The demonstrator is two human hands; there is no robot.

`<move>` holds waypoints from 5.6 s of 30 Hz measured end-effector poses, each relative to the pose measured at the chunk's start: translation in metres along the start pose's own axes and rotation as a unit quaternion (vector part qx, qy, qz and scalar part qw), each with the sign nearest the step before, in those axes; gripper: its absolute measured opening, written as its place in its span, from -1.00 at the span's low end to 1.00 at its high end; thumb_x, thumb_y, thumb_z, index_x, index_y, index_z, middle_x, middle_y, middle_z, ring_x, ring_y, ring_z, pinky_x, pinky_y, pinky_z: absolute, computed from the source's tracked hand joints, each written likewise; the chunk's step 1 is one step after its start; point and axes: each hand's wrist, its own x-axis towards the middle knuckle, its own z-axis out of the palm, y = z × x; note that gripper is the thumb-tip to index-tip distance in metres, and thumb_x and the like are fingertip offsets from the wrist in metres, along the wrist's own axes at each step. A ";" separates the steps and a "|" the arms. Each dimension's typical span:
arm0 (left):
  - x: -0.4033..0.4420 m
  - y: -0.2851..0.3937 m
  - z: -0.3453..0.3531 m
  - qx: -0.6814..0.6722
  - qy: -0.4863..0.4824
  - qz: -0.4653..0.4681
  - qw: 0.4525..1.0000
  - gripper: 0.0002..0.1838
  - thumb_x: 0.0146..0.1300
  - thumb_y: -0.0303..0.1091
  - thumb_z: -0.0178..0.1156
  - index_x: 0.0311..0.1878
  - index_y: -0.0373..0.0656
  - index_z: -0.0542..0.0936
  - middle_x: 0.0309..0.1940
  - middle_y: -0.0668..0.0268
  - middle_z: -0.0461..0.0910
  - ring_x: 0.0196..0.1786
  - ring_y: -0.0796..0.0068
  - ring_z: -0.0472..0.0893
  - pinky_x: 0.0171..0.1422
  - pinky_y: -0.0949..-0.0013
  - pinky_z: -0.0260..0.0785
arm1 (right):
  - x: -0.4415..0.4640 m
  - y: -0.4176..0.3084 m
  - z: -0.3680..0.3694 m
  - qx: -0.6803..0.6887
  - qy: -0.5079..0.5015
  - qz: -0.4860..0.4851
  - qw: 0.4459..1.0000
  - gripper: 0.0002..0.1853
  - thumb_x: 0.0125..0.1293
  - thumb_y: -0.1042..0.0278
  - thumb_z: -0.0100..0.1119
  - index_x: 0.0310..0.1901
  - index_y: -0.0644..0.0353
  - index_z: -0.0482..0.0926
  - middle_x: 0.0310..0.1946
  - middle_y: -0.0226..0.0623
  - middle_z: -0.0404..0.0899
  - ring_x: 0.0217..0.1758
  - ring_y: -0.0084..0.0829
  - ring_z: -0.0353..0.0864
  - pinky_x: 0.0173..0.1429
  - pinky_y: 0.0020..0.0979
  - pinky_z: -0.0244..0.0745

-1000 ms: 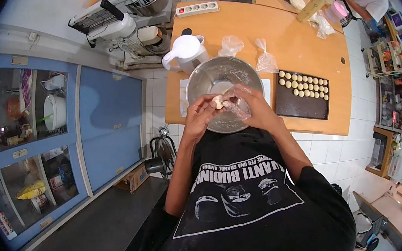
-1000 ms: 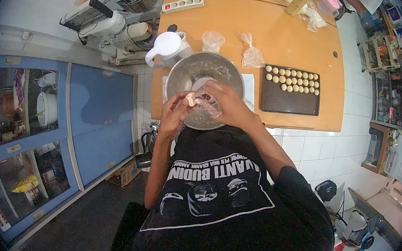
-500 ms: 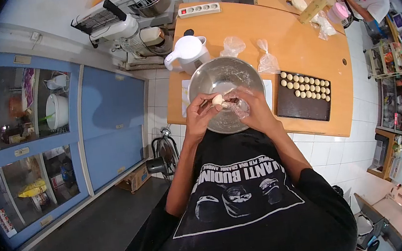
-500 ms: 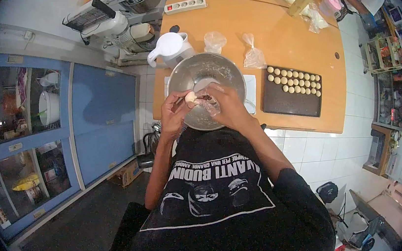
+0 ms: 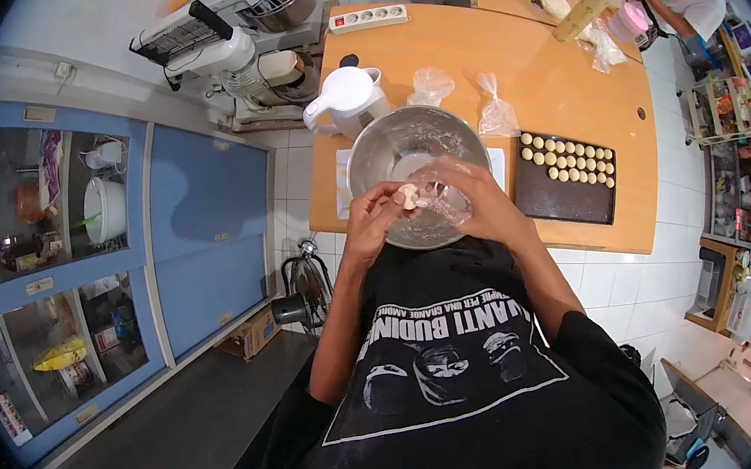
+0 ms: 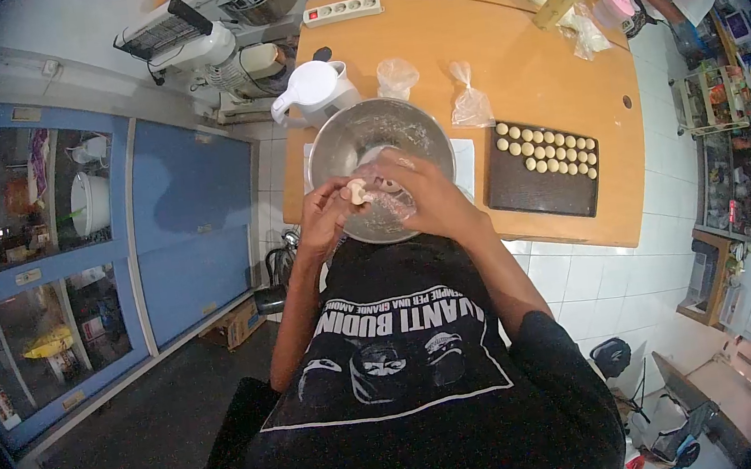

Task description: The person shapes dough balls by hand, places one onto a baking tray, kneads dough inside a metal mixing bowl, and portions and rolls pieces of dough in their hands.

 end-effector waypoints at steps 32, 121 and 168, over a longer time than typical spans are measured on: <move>0.007 -0.001 0.001 0.030 0.025 0.023 0.999 -0.71 0.44 -0.54 0.30 0.18 -0.37 0.57 0.07 0.19 0.68 0.07 0.46 0.68 0.21 0.35 0.59 | -0.003 0.010 0.015 -0.046 0.001 -0.005 0.999 -0.48 0.04 0.58 0.42 0.13 0.23 0.60 0.08 -0.01 0.61 0.17 0.08 0.64 0.22 -0.05 0.57; 0.060 0.032 -0.001 0.003 -0.116 -0.042 0.992 -0.61 0.44 -0.46 0.33 0.28 -0.37 0.63 0.07 0.22 0.73 0.05 0.53 0.68 0.24 0.44 0.53 | -0.003 -0.017 0.046 -0.115 0.236 0.086 0.961 -0.54 0.07 0.58 0.51 0.06 0.12 0.74 0.07 -0.12 0.66 0.07 -0.07 0.71 0.13 -0.14 0.64; 0.044 0.058 0.069 -0.038 -0.150 0.161 0.975 -0.14 0.65 0.29 -0.45 0.73 -0.16 -0.16 0.76 0.24 -0.18 0.76 0.29 -0.13 0.77 0.19 -0.30 | 0.088 -0.049 0.042 0.123 0.276 0.039 0.952 -0.20 0.60 -0.14 -0.20 0.68 0.21 0.03 0.72 0.06 -0.13 0.79 0.07 -0.20 0.75 0.03 -0.40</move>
